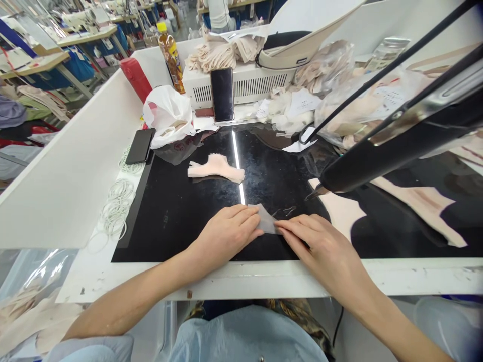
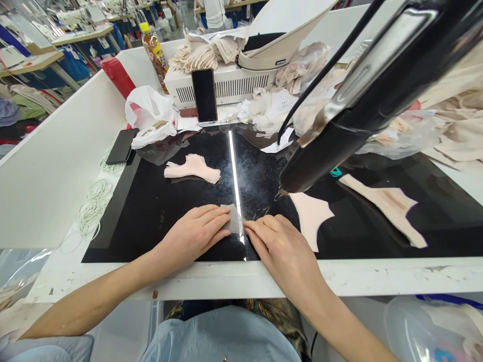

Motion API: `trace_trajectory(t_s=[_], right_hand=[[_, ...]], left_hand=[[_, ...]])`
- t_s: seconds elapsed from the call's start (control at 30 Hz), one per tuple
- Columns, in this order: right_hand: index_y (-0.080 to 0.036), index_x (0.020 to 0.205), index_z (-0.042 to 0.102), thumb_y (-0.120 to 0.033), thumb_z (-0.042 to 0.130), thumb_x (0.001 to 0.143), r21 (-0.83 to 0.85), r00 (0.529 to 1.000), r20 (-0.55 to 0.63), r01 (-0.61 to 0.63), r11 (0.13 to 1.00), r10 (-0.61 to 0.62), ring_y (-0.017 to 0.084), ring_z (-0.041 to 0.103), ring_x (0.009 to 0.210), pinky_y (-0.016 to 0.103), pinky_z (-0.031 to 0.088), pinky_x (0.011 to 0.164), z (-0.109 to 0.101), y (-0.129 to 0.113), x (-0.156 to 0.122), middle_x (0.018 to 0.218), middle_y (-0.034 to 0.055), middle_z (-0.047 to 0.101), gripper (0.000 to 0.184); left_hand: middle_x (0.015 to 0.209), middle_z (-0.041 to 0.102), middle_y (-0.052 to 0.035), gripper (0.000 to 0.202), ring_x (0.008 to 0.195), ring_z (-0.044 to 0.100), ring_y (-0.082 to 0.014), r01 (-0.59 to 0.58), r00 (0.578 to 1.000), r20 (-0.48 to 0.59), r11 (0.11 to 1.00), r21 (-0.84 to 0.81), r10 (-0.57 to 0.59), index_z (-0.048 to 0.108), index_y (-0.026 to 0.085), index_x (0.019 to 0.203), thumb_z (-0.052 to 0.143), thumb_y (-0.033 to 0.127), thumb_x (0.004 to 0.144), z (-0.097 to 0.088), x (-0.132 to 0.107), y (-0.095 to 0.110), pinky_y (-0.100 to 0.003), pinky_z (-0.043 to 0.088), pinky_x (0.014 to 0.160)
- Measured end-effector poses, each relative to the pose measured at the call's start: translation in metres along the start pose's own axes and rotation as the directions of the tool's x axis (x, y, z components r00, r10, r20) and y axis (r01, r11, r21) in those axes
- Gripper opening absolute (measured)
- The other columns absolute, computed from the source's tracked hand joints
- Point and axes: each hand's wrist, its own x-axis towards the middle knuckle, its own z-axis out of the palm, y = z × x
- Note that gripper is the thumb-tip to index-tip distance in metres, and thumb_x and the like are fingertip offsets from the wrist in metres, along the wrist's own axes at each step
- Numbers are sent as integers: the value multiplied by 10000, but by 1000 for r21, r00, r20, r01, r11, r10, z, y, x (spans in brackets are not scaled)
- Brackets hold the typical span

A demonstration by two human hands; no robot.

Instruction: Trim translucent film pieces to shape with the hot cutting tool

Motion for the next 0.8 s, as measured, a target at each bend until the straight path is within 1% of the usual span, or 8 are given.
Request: trace_trajectory(t_s=[0.17, 0.27, 0.37, 0.43, 0.53, 0.63, 0.7, 0.8], right_hand=[[-224, 1094, 709, -305, 522, 1010, -53, 1000, 7, -26, 998, 26, 197, 655, 812, 357, 521, 736, -7, 8, -5, 914, 43, 719, 220], [-244, 1073, 708, -438, 525, 995, -70, 989, -94, -117, 991, 110, 227, 686, 843, 394, 537, 762, -20, 17, -5, 956, 56, 738, 278], [-253, 1051, 692, -645, 563, 901, -69, 913, -214, -369, 927, 348, 239, 684, 710, 400, 524, 617, -39, 29, 1, 886, 66, 742, 440], [-252, 1177, 646, -721, 632, 805, -26, 851, -278, -470, 882, 445, 247, 693, 688, 401, 529, 573, -50, 35, 10, 952, 87, 745, 599], [-260, 1401, 482, -686, 778, 687, 221, 842, -391, -307, 926, 372, 297, 720, 973, 424, 606, 725, -60, 36, 32, 1244, 139, 659, 882], [-319, 1374, 457, -643, 759, 740, 521, 849, -473, 54, 852, 236, 290, 618, 1244, 461, 570, 979, -61, 27, 59, 1356, 95, 567, 773], [-313, 1294, 491, -569, 748, 802, 588, 789, -559, 161, 792, 254, 241, 680, 1031, 463, 567, 960, -59, 18, 76, 1153, 67, 648, 611], [-284, 1134, 519, -408, 723, 874, 638, 705, -619, 193, 746, 347, 184, 616, 705, 414, 577, 725, -51, 5, 94, 884, 22, 612, 354]], left_hand=[[1279, 691, -99, 262, 1157, 647, -207, -6, 1000, 25, 1000, 14, 6, 611, 128, 1150, 478, 334, 1057, 0, -1, 1, -350, 521, 961], [1312, 678, -91, 269, 1177, 641, -206, -3, 999, 42, 1000, 1, 3, 614, 137, 1159, 473, 344, 1060, 1, -2, 2, -352, 518, 982], [1314, 678, -84, 278, 1177, 640, -202, -4, 999, 35, 1000, -11, 5, 622, 142, 1146, 458, 352, 1065, 1, -3, 4, -348, 523, 972], [1307, 684, -76, 293, 1167, 641, -205, -7, 1000, 23, 1000, -10, 7, 629, 142, 1141, 452, 363, 1067, 2, -4, 5, -347, 526, 962], [1295, 691, -65, 309, 1158, 643, -208, -22, 1000, 9, 1000, -11, 22, 640, 137, 1138, 455, 374, 1066, 3, -5, 8, -345, 527, 956], [1303, 688, -65, 315, 1159, 642, -207, -33, 999, 6, 999, -14, 33, 645, 135, 1137, 459, 379, 1064, 5, -6, 9, -339, 532, 938], [1308, 686, -70, 317, 1164, 639, -205, -38, 999, 5, 999, -11, 38, 646, 133, 1136, 457, 377, 1065, 5, -6, 9, -335, 530, 939], [1297, 692, -75, 318, 1158, 640, -199, -46, 999, -3, 999, -1, 46, 645, 125, 1134, 451, 368, 1068, 5, -7, 9, -329, 524, 955]])
